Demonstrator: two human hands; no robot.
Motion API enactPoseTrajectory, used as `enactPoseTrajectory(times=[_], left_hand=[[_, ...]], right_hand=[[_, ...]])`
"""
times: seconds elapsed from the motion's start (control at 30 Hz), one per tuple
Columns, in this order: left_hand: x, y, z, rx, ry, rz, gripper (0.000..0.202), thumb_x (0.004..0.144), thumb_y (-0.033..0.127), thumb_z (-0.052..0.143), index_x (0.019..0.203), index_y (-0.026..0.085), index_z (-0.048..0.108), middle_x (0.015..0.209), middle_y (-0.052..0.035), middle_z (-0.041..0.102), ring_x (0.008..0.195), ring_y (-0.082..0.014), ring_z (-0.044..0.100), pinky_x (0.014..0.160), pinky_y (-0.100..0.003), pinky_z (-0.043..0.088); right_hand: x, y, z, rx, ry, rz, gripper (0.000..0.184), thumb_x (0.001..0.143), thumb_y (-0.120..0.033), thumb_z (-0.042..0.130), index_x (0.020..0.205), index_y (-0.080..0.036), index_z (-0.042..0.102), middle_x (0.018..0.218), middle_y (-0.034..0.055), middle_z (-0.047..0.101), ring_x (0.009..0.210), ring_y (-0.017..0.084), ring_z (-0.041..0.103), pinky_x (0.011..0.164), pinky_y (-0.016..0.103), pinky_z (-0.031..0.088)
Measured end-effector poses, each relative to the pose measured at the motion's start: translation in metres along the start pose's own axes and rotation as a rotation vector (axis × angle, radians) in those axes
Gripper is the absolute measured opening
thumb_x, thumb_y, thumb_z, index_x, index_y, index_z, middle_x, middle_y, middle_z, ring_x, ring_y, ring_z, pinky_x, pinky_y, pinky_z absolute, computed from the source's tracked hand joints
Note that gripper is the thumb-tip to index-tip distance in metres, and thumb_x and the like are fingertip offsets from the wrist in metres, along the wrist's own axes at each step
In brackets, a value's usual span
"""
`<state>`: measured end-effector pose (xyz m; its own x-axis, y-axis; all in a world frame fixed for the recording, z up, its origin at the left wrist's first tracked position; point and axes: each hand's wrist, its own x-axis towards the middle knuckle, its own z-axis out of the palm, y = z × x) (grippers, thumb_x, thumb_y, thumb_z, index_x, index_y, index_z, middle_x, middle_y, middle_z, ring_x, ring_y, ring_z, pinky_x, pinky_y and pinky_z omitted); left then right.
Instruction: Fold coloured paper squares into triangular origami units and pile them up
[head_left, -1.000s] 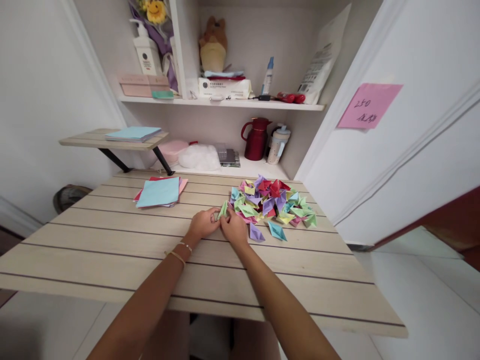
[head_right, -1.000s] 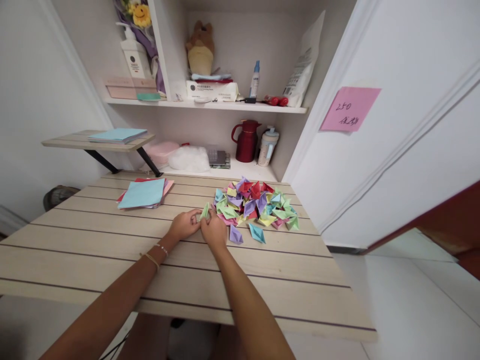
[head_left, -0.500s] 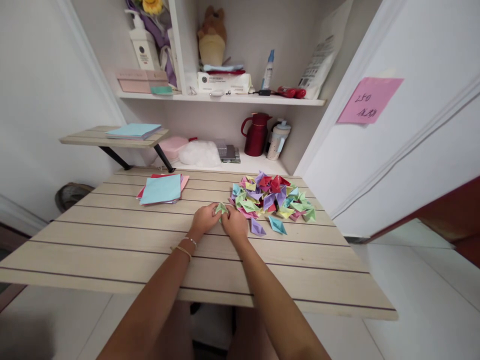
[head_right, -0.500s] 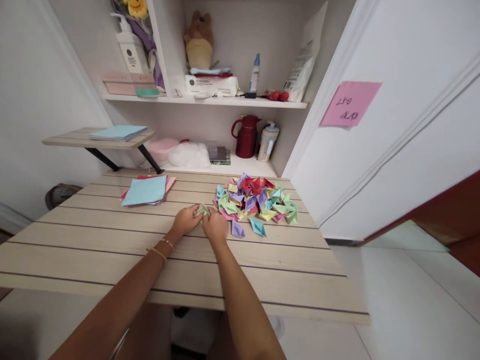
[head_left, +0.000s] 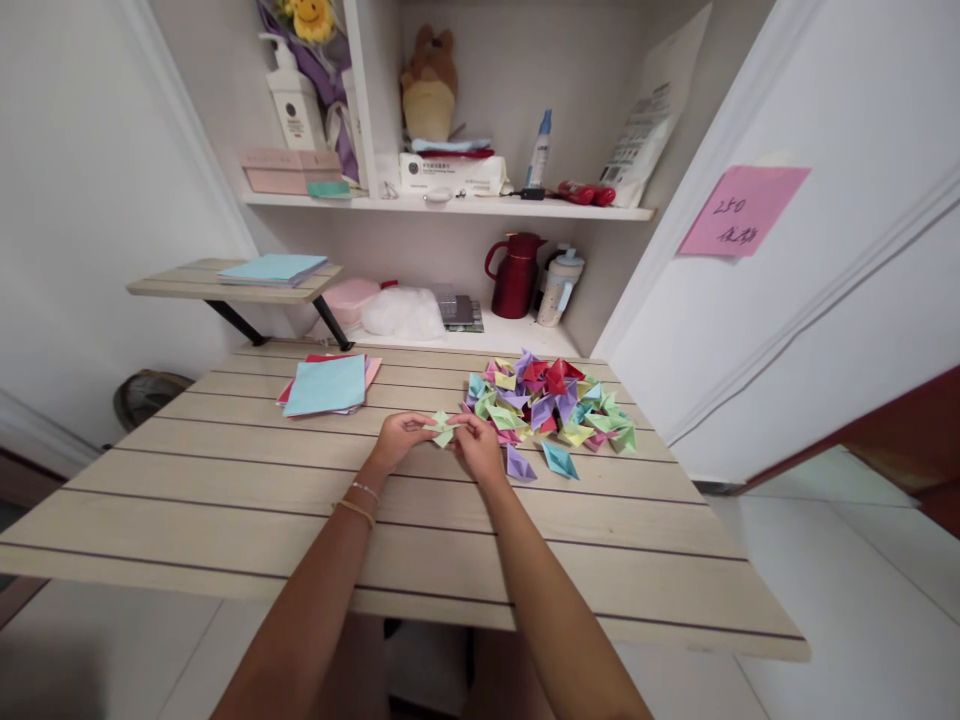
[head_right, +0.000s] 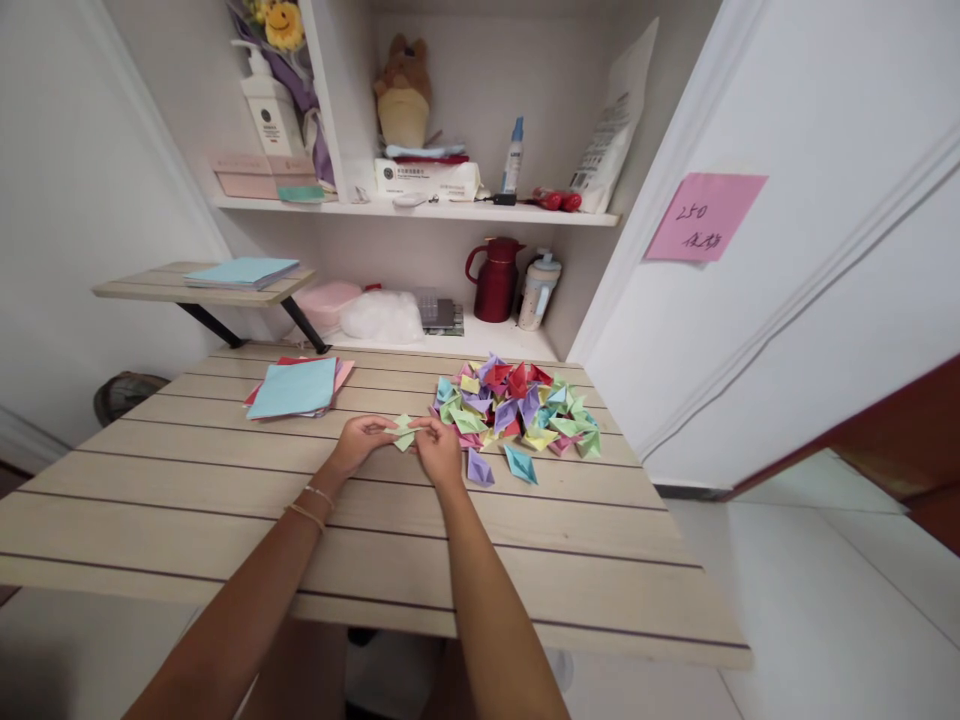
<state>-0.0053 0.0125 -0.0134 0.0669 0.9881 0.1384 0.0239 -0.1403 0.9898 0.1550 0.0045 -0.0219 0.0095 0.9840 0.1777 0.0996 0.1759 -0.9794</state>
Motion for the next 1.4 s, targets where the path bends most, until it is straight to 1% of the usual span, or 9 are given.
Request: enactPoseTrajectory(times=[0.17,0.3,0.47,0.53,0.7,0.93,1.1,1.2,1.4], left_hand=[[0.001,0.002,-0.004,0.013,-0.006,-0.050,0.031,0.060,0.039,0.073,0.074,0.012,0.071,0.077,-0.0063,0.071,0.070,-0.0177,0.063,0.072,-0.033,0.052],[0.000,0.002,-0.002,0.051,-0.010,-0.045,0.028,0.063,0.038,0.071,0.072,0.012,0.069,0.072,-0.0046,0.070,0.066,-0.0156,0.061,0.070,-0.030,0.051],[-0.002,0.003,0.003,-0.038,0.014,-0.045,0.038,0.064,0.034,0.071,0.095,0.013,0.063,0.068,-0.0021,0.067,0.063,-0.0139,0.062,0.065,-0.027,0.051],[-0.003,0.003,0.004,-0.024,0.000,-0.037,0.043,0.066,0.035,0.069,0.102,0.013,0.060,0.064,-0.0009,0.065,0.058,-0.0130,0.060,0.061,-0.026,0.050],[-0.005,0.003,0.004,0.107,-0.068,0.012,0.037,0.067,0.038,0.067,0.094,0.012,0.065,0.060,0.0001,0.063,0.057,-0.0123,0.057,0.056,-0.023,0.045],[-0.005,0.002,0.003,0.006,0.028,-0.026,0.036,0.068,0.039,0.066,0.094,0.015,0.057,0.061,0.0013,0.061,0.053,-0.0109,0.055,0.051,-0.021,0.044],[-0.004,0.002,0.002,-0.001,0.063,-0.032,0.033,0.069,0.039,0.065,0.089,0.014,0.060,0.061,0.0006,0.059,0.052,-0.0103,0.053,0.046,-0.019,0.042],[-0.005,0.003,0.002,0.040,0.061,-0.028,0.033,0.069,0.040,0.064,0.086,0.012,0.064,0.073,-0.0045,0.064,0.059,-0.0118,0.055,0.049,-0.021,0.043],[-0.007,0.004,0.004,0.177,-0.061,0.030,0.029,0.065,0.039,0.068,0.079,0.013,0.068,0.070,-0.0038,0.067,0.062,-0.0135,0.057,0.059,-0.024,0.046]], right_hand=[[0.002,-0.006,-0.002,0.184,-0.169,0.006,0.026,0.065,-0.038,0.066,0.080,-0.016,0.062,0.052,-0.0038,0.055,0.044,0.010,0.049,0.045,0.020,0.039],[0.003,-0.005,0.000,0.208,-0.123,0.016,0.028,0.068,-0.044,0.064,0.071,-0.016,0.059,0.055,-0.0013,0.057,0.045,0.010,0.050,0.044,0.020,0.038],[0.005,0.005,0.005,0.230,-0.031,0.018,0.037,0.077,-0.043,0.055,0.105,-0.019,0.052,0.060,-0.0016,0.060,0.046,0.013,0.053,0.044,0.022,0.039],[0.006,0.009,0.004,0.147,-0.031,-0.016,0.034,0.081,-0.041,0.050,0.105,-0.018,0.054,0.061,-0.0006,0.060,0.047,0.013,0.053,0.045,0.023,0.039],[0.007,0.009,0.000,-0.136,-0.104,-0.146,0.025,0.082,-0.039,0.048,0.088,-0.021,0.064,0.072,0.0012,0.063,0.057,0.013,0.051,0.053,0.023,0.039],[0.004,0.010,-0.003,-0.040,-0.233,-0.123,0.053,0.071,-0.034,0.064,0.121,-0.021,0.052,0.061,-0.0058,0.049,0.046,0.008,0.038,0.045,0.019,0.031],[0.004,0.013,-0.005,-0.067,-0.280,-0.132,0.040,0.070,-0.032,0.064,0.108,-0.019,0.063,0.055,-0.0066,0.044,0.049,0.009,0.041,0.049,0.020,0.032],[0.004,0.013,-0.005,-0.065,-0.209,-0.127,0.037,0.071,-0.034,0.062,0.105,-0.018,0.064,0.056,-0.0052,0.048,0.050,0.010,0.043,0.049,0.021,0.034],[0.005,0.012,-0.005,-0.074,-0.079,-0.140,0.026,0.074,-0.039,0.059,0.085,-0.016,0.063,0.057,-0.0024,0.052,0.049,0.012,0.046,0.047,0.022,0.036]])
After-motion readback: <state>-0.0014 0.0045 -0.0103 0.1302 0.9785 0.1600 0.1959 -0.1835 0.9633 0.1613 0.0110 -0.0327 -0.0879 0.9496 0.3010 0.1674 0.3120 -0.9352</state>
